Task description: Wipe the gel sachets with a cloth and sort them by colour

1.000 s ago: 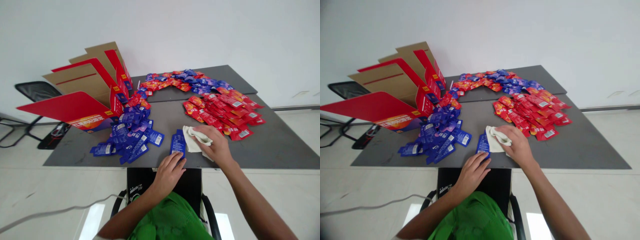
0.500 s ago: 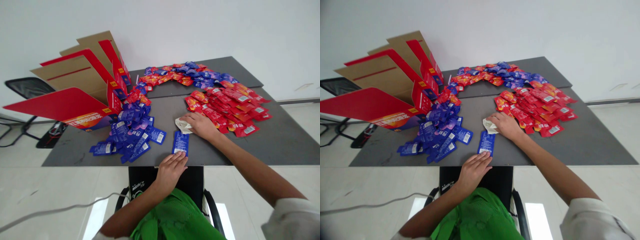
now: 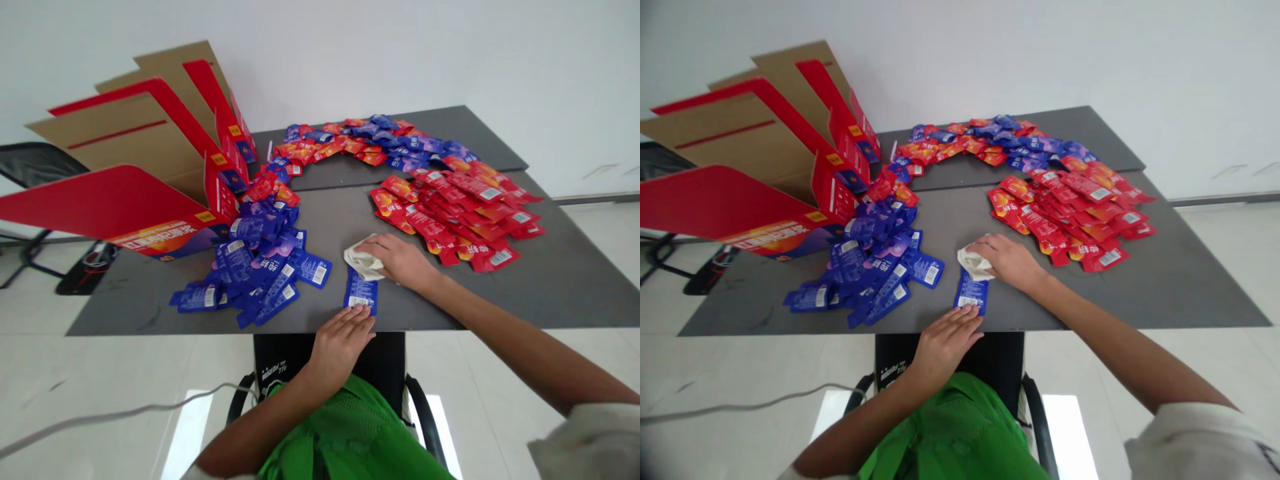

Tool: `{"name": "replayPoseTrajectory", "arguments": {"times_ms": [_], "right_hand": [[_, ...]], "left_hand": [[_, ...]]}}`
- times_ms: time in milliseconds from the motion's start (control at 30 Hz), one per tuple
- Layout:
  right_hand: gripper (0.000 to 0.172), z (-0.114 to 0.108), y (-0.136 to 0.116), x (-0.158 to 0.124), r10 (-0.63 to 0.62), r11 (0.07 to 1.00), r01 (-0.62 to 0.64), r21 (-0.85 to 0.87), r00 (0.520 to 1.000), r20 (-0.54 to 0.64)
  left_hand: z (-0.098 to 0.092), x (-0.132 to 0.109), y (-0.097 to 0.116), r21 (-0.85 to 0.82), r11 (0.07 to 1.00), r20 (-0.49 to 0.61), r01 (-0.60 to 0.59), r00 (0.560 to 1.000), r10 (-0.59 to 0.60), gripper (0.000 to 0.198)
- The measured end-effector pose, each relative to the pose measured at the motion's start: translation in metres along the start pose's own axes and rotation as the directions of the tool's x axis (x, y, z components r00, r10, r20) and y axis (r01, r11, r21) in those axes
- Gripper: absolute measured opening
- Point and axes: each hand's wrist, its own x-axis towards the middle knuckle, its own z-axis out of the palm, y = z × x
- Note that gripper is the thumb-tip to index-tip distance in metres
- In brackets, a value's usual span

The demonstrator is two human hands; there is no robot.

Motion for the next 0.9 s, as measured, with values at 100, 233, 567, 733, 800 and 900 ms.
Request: {"name": "replayPoseTrajectory", "arguments": {"times_ms": [100,233,567,733,800,900], "right_hand": [[0.044,-0.016,0.016,0.018,0.056,0.996,-0.06,-0.063,0.996,-0.073],[0.049,-0.031,-0.016,0.003,0.01,1.0,-0.015,-0.021,0.976,-0.216],[0.06,-0.002,-0.041,-0.022,-0.114,0.991,0.109,0.084,0.992,0.06],[0.063,-0.007,-0.005,-0.001,-0.04,0.999,0.04,0.007,0.999,0.011],[0.057,-0.014,-0.001,0.001,0.005,0.999,-0.008,-0.037,0.998,-0.065],[0.053,-0.025,-0.016,-0.008,0.012,1.0,-0.014,-0.007,0.98,-0.198]], "left_hand": [[0.001,-0.001,0.0,0.001,1.0,-0.004,0.005,1.0,-0.005,0.023],[0.002,-0.001,0.001,-0.027,1.0,-0.016,0.015,1.0,-0.015,0.024],[-0.003,-0.001,-0.006,-0.061,0.998,0.019,-0.013,1.0,0.014,0.02],[0.0,-0.005,-0.015,-0.046,0.996,0.018,-0.07,0.997,0.071,0.022],[0.001,-0.006,-0.016,-0.044,0.997,0.027,-0.063,0.998,0.064,0.022],[0.003,-0.007,-0.015,-0.049,0.997,0.041,-0.053,0.998,0.055,0.021]]}}
